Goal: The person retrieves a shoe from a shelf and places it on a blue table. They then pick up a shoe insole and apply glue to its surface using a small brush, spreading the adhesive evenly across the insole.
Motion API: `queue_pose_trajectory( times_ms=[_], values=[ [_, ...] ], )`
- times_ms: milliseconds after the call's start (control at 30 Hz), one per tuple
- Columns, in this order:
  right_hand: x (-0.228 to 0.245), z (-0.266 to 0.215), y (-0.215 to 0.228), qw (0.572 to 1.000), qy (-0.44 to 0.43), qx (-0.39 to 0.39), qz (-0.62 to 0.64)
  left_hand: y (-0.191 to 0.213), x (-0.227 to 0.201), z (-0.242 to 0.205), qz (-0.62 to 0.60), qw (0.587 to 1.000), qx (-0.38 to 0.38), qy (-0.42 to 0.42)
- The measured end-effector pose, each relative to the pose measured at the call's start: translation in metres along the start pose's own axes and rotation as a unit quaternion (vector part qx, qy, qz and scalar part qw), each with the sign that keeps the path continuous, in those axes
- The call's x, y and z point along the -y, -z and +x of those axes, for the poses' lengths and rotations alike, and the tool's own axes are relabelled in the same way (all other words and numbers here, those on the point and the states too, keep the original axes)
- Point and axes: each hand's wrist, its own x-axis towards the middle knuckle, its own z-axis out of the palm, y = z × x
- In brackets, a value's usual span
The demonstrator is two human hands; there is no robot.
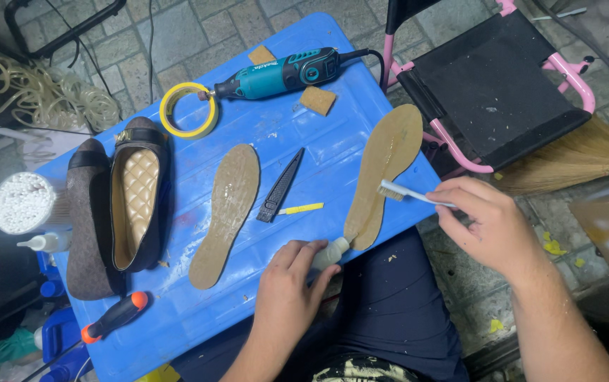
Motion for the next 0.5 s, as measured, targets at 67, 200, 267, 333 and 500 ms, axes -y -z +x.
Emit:
queue_pose_trajectory(
  times_ms=[67,200,267,333,500],
  values=[
    [0.004,-0.004,-0.001,0.999,-0.03,0.036,-0.018,-0.004,0.002,0.003,-0.001,1.0,-0.008,0.004],
    [0.011,-0.006,0.0,0.999,-0.013,0.05,-0.01,-0.015,0.008,0.021,-0.002,0.999,-0.034,-0.013],
    [0.014,-0.006,0.002,0.997,-0.037,0.062,-0.011,-0.022,0.01,0.032,0.0,0.999,-0.043,-0.025],
    [0.018,-0.007,0.004,0.997,-0.042,0.069,-0.019,-0.028,0.012,0.041,-0.001,0.999,-0.04,-0.023],
    [0.022,-0.006,-0.005,0.996,0.02,0.088,-0.021,-0.035,0.022,0.072,-0.085,0.991,-0.094,-0.05]
  ],
)
